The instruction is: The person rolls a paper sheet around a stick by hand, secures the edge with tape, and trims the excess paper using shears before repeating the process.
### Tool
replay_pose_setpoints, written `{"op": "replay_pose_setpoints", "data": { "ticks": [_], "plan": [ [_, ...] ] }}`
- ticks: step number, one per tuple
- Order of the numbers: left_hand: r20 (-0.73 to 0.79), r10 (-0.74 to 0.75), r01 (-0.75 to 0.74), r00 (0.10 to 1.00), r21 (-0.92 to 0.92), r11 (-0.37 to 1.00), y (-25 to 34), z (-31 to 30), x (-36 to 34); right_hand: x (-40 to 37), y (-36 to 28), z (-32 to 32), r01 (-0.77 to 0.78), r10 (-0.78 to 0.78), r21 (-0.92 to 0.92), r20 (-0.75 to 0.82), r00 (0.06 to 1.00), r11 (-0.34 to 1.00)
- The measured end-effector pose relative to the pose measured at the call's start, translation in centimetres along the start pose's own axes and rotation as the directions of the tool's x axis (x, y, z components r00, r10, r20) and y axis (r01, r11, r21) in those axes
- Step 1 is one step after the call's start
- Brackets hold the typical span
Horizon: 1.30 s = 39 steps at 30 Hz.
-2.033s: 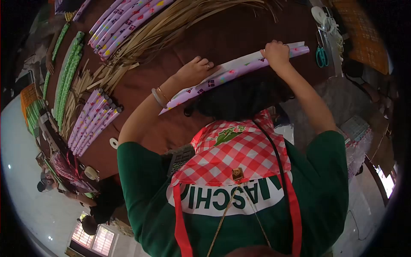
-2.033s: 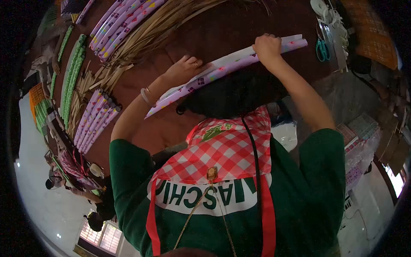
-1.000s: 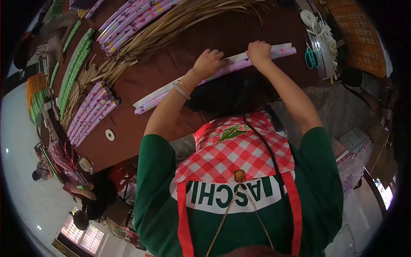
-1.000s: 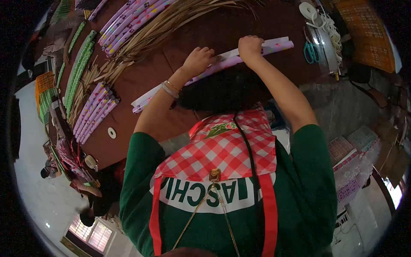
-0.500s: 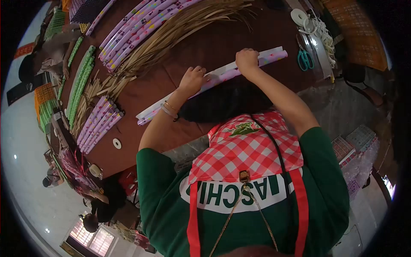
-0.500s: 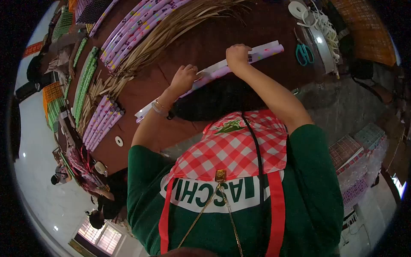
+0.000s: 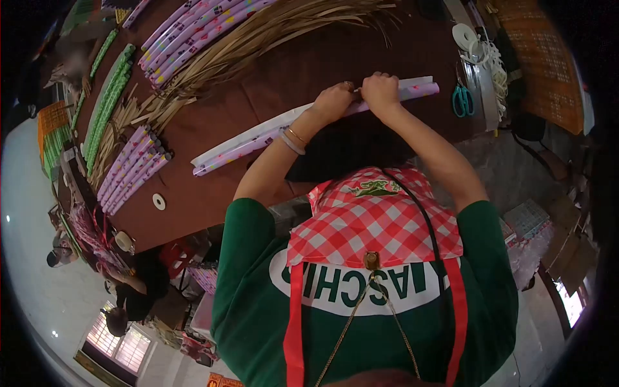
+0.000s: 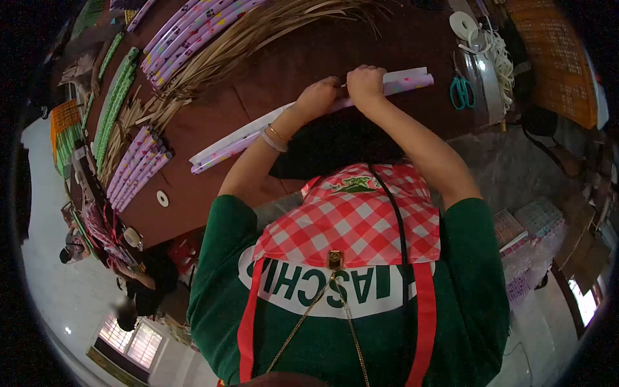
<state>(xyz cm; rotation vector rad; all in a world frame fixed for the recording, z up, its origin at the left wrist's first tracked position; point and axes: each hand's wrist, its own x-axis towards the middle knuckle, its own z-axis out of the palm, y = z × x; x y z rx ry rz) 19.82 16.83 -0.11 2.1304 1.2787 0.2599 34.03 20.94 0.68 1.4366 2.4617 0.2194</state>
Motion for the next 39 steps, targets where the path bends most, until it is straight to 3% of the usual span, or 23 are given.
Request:
{"op": "replay_pose_setpoints", "data": {
  "ticks": [2,4,7,10,12,15,18,26,29,31,35,37,39],
  "plan": [
    [-0.039,0.005,-0.005,0.999,0.0,1.0,-0.3,0.4,-0.2,0.4,0.6,-0.6,0.015,-0.016,0.03,0.045,0.999,0.999],
    [-0.081,0.014,-0.014,0.997,0.002,1.0,-0.2,0.5,-0.2,0.8,2.0,-2.2,0.055,-0.096,0.223,0.178,0.979,0.973],
    [-0.03,-0.044,0.045,0.999,0.028,0.999,0.7,-0.1,0.1,1.7,4.6,-4.9,0.088,-0.207,0.352,0.315,0.926,0.932],
    [-0.008,-0.17,0.17,0.985,-0.033,0.985,1.2,0.0,0.3,1.9,7.7,-4.1,0.15,-0.298,0.457,0.271,0.915,0.877],
    [-0.039,-0.025,0.029,0.999,0.094,0.995,0.7,0.6,0.0,1.9,9.9,-3.2,0.101,-0.261,0.459,0.3,0.918,0.883],
    [-0.026,-0.061,0.064,0.998,0.147,0.987,1.6,0.1,-0.2,1.6,13.8,-2.8,-0.052,-0.221,0.584,0.386,0.896,0.81],
    [-0.024,-0.092,0.095,0.995,0.159,0.983,2.0,0.6,-0.3,0.8,17.3,-1.1,-0.093,-0.251,0.634,0.43,0.867,0.767],
    [-0.035,-0.104,0.109,0.994,0.236,0.966,3.2,0.6,-0.6,-1.4,19.2,0.8,-0.107,-0.176,0.636,0.365,0.914,0.765],
    [-0.029,-0.121,0.125,0.992,0.257,0.958,3.2,1.0,-0.6,-2.0,18.6,0.6,-0.129,-0.089,0.552,0.351,0.932,0.824],
    [-0.038,-0.126,0.132,0.991,0.262,0.956,3.2,1.0,-0.7,-2.5,17.7,0.5,-0.104,0.02,0.424,0.198,0.98,0.9],
    [-0.07,-0.128,0.141,0.989,0.237,0.961,3.2,1.2,-0.8,-2.8,16.2,0.8,-0.113,0.091,0.324,0.081,0.993,0.939],
    [-0.08,-0.118,0.134,0.99,0.239,0.962,3.4,1.0,-0.8,-2.8,15.7,1.2,-0.098,0.118,0.264,-0.06,0.991,0.96],
    [-0.063,-0.136,0.147,0.989,0.237,0.96,3.6,0.8,-0.9,-2.6,15.5,1.4,-0.11,0.13,0.26,-0.061,0.99,0.959]
  ]
}}
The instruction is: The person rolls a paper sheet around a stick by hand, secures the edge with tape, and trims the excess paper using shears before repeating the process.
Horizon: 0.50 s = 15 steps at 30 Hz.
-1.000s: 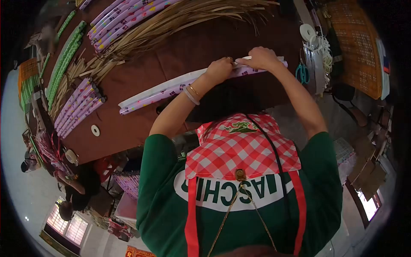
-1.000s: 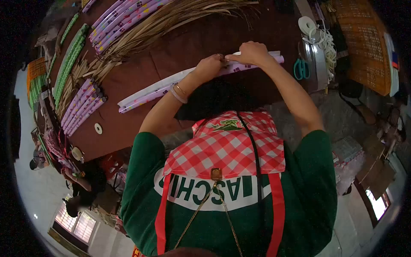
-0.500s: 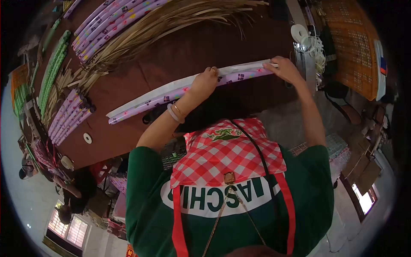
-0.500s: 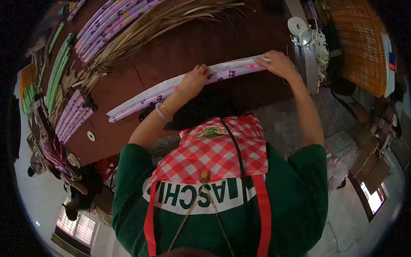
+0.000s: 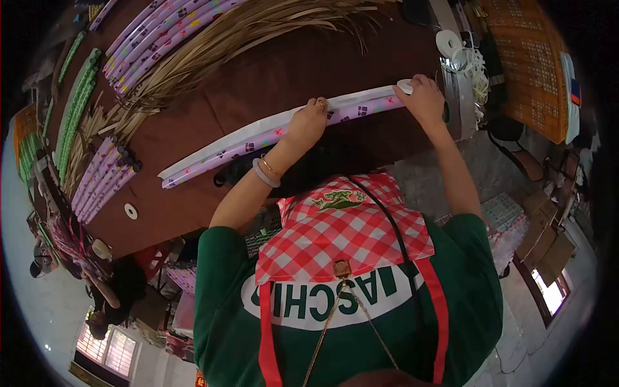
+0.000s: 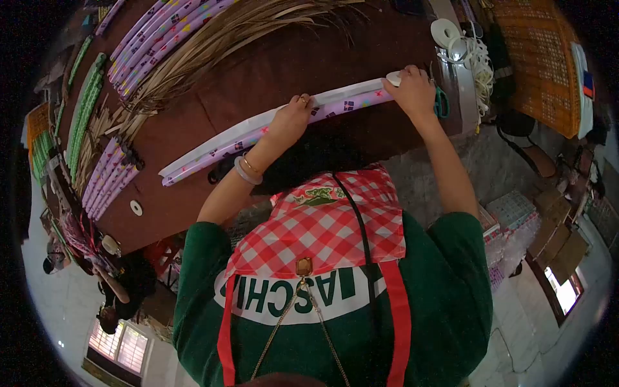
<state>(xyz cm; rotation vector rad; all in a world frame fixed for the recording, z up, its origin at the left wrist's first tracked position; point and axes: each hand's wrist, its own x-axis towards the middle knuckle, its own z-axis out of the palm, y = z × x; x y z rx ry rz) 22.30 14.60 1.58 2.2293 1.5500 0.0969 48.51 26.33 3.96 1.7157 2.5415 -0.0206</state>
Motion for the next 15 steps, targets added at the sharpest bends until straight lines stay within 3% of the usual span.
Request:
{"op": "replay_pose_setpoints", "data": {
  "ticks": [15],
  "plan": [
    [0.065,-0.045,0.047,0.997,-0.035,0.998,0.1,-0.1,0.1,-0.6,-1.2,-0.3,-0.053,0.051,-0.056,-0.039,0.998,0.997]
  ]
}}
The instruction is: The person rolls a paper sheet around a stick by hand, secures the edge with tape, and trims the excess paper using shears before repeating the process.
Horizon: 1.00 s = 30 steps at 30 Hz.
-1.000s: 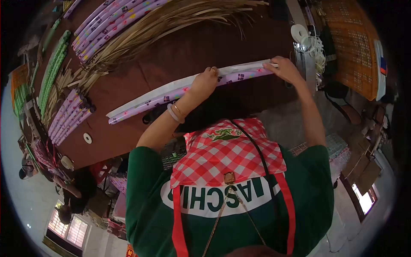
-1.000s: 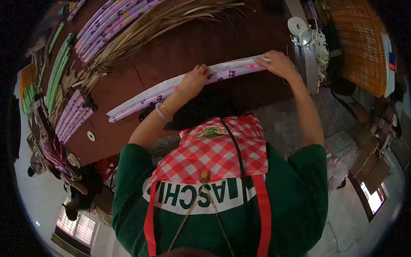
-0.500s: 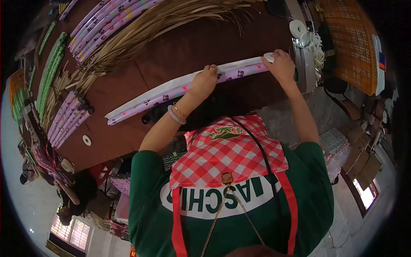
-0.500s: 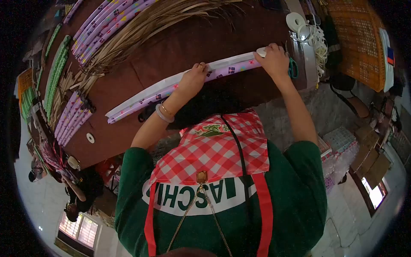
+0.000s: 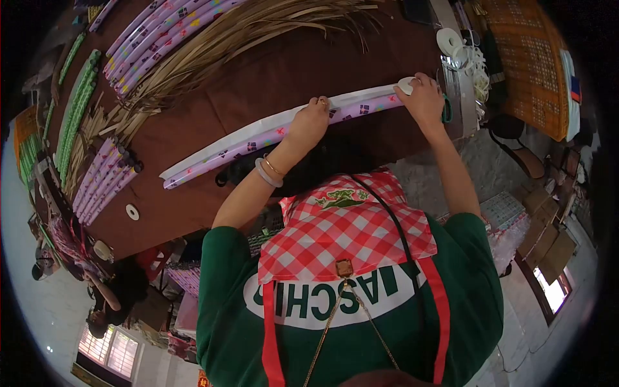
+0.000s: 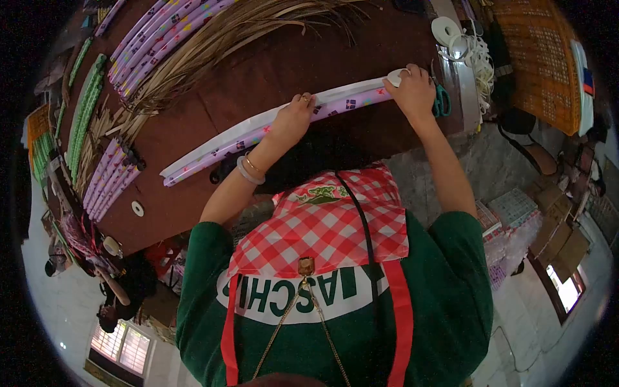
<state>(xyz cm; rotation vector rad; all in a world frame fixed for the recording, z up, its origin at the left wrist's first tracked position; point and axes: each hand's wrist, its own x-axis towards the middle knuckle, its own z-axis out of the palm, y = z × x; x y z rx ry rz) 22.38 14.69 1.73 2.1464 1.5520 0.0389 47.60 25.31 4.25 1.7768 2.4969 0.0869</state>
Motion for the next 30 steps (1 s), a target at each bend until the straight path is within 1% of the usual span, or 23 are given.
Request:
{"op": "replay_pose_setpoints", "data": {
  "ticks": [2,4,6,11,12,16,19,21,24,28,30],
  "plan": [
    [-0.009,0.006,-0.006,1.0,0.015,1.0,0.0,0.1,0.0,0.1,-0.2,0.1,-0.011,0.011,-0.007,-0.001,1.0,1.0],
    [-0.019,0.012,-0.012,1.0,0.028,1.0,-0.1,0.3,-0.1,0.1,-0.4,0.2,-0.017,0.017,-0.063,0.008,1.0,0.998],
    [-0.082,0.051,-0.046,0.995,0.065,0.997,-0.2,0.6,-0.1,0.2,-0.5,0.3,-0.02,0.02,-0.062,0.004,1.0,0.998],
    [-0.072,0.06,-0.05,0.996,0.132,0.99,0.0,0.6,-0.1,0.2,-1.0,0.2,-0.043,0.044,-0.087,0.016,0.999,0.995],
    [-0.069,0.071,-0.06,0.995,0.156,0.986,0.0,0.5,-0.2,0.2,-1.0,0.4,-0.031,0.031,-0.103,-0.003,1.0,0.994],
    [-0.058,0.078,-0.068,0.995,0.157,0.985,0.0,0.7,-0.2,0.1,-1.2,0.6,-0.021,0.018,-0.153,-0.021,1.0,0.988],
    [-0.061,0.061,-0.052,0.996,0.146,0.988,-0.1,0.7,-0.2,0.2,-1.4,0.5,-0.032,0.031,-0.15,-0.005,1.0,0.988],
    [-0.133,0.097,-0.08,0.986,0.125,0.989,-0.2,0.9,-0.3,0.2,-1.4,0.8,-0.027,0.026,-0.156,-0.009,1.0,0.987],
    [-0.152,0.113,-0.09,0.982,0.15,0.985,-0.2,0.9,-0.4,0.3,-1.7,0.5,-0.024,0.024,-0.181,-0.003,1.0,0.983],
    [-0.13,0.094,-0.078,0.987,0.128,0.989,-0.2,0.8,-0.3,0.5,-1.8,0.9,-0.016,0.02,-0.206,0.019,1.0,0.978],
    [-0.085,0.061,-0.05,0.995,0.121,0.991,-0.1,0.7,-0.2,0.5,-1.9,1.0,-0.016,0.016,-0.208,-0.003,1.0,0.978]
  ]
}}
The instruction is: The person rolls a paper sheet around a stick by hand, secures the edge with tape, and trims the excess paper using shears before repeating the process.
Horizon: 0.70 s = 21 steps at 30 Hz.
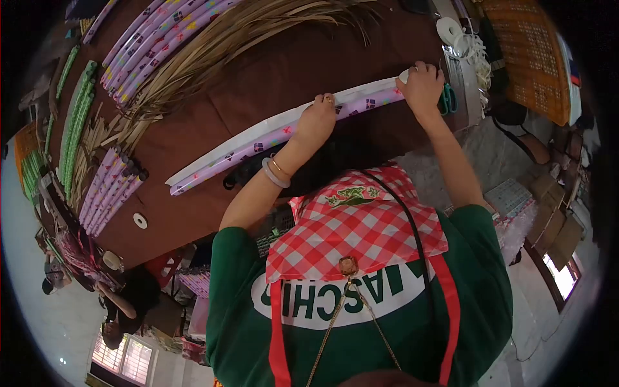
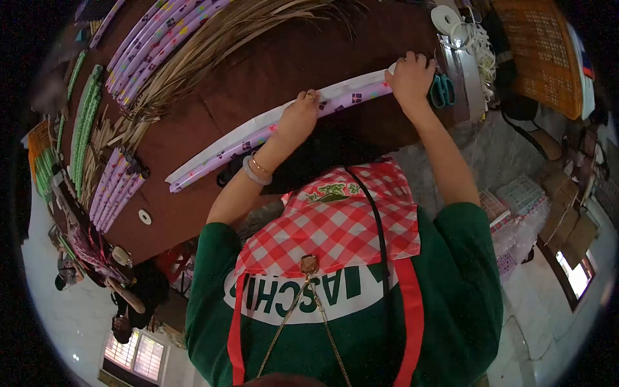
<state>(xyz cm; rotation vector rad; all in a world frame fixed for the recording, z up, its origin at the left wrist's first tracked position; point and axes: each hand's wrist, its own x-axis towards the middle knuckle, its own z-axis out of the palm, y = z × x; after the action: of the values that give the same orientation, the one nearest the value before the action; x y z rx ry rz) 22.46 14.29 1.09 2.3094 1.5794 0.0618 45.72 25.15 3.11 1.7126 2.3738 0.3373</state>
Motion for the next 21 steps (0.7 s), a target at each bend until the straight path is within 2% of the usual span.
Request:
{"op": "replay_pose_setpoints", "data": {
  "ticks": [4,6,9,15,18,21],
  "plan": [
    [-0.027,-0.035,0.035,0.999,0.009,0.999,-0.1,0.8,0.0,0.2,-0.3,-0.4,0.003,-0.003,-0.006,0.001,1.0,1.0],
    [0.0,0.029,-0.029,1.0,0.067,0.997,-0.1,0.2,-0.1,0.3,-0.5,-0.6,0.002,-0.001,-0.024,0.011,1.0,1.0],
    [-0.018,0.046,-0.044,0.999,0.066,0.997,-0.4,0.6,-0.1,0.4,-0.6,-0.5,0.001,0.0,-0.036,0.036,0.999,0.999],
    [-0.095,0.09,-0.092,0.991,-0.014,0.996,-1.1,0.0,0.2,0.5,-0.6,-0.4,-0.004,0.006,-0.034,0.062,0.998,0.999],
    [-0.05,0.107,-0.111,0.993,-0.093,0.99,-1.5,-1.0,0.8,0.5,-0.6,-0.4,0.0,0.003,-0.041,0.062,0.998,0.999],
    [-0.012,0.179,-0.179,0.984,-0.06,0.982,-1.7,-1.7,1.7,0.5,-0.7,-0.6,-0.014,0.017,-0.057,0.054,0.998,0.998]
  ]
}}
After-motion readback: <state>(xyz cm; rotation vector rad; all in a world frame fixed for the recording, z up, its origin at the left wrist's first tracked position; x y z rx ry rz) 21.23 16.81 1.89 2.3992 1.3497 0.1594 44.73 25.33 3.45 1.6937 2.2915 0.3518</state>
